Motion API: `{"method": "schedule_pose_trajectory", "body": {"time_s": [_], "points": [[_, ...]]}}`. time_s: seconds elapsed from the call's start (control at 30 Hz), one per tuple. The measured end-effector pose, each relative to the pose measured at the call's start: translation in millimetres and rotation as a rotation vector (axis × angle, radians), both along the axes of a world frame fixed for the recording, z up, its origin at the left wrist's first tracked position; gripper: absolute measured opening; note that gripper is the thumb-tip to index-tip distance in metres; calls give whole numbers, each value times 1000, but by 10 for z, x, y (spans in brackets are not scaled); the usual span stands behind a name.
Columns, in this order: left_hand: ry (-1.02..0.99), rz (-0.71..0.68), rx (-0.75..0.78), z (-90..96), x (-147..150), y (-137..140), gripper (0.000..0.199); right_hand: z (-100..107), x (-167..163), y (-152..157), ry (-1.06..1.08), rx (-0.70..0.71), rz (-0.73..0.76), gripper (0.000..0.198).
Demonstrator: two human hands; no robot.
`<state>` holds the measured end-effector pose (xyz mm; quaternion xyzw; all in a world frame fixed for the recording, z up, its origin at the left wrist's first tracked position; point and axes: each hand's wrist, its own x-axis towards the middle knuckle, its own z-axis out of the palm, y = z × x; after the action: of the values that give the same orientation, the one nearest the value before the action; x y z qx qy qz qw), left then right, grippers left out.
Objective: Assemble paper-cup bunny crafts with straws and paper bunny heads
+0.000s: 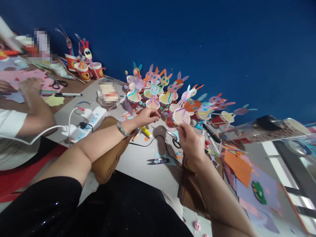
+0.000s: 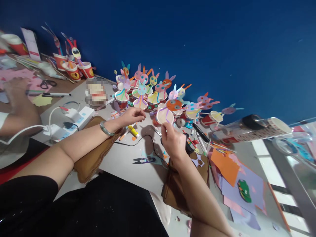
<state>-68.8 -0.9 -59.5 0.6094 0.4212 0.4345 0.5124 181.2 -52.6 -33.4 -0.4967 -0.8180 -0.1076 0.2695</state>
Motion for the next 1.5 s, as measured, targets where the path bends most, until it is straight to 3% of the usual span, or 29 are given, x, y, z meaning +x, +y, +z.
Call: {"method": "schedule_pose_trajectory", "body": {"time_s": [0.13,0.23,0.33,0.43,0.5,0.57,0.73,1.0,1.5], "points": [[-17,-18,16,-16,13,2,7,100,534,-197,36,146,-150,27],[13,-42,36,-31,15,-3,7,143,1049,-114,35,285,-292,22],[47,-46,78,-37,13,-15,6,209,1482,143,71,209,-467,13],[61,-24,81,-29,20,-29,5,284,1695,459,122,36,-699,16],[73,-20,59,-17,26,-38,5,306,1720,639,53,-111,-788,7],[81,-20,33,-5,31,-46,5,285,1690,766,14,-155,-817,5],[104,-6,8,12,30,-58,4,125,1584,909,-96,-225,-805,29],[150,-35,18,35,0,-47,4,28,1571,1096,-195,-388,-858,42],[132,-52,5,3,3,-20,6,-152,1712,1158,-158,-434,-840,41]]}}
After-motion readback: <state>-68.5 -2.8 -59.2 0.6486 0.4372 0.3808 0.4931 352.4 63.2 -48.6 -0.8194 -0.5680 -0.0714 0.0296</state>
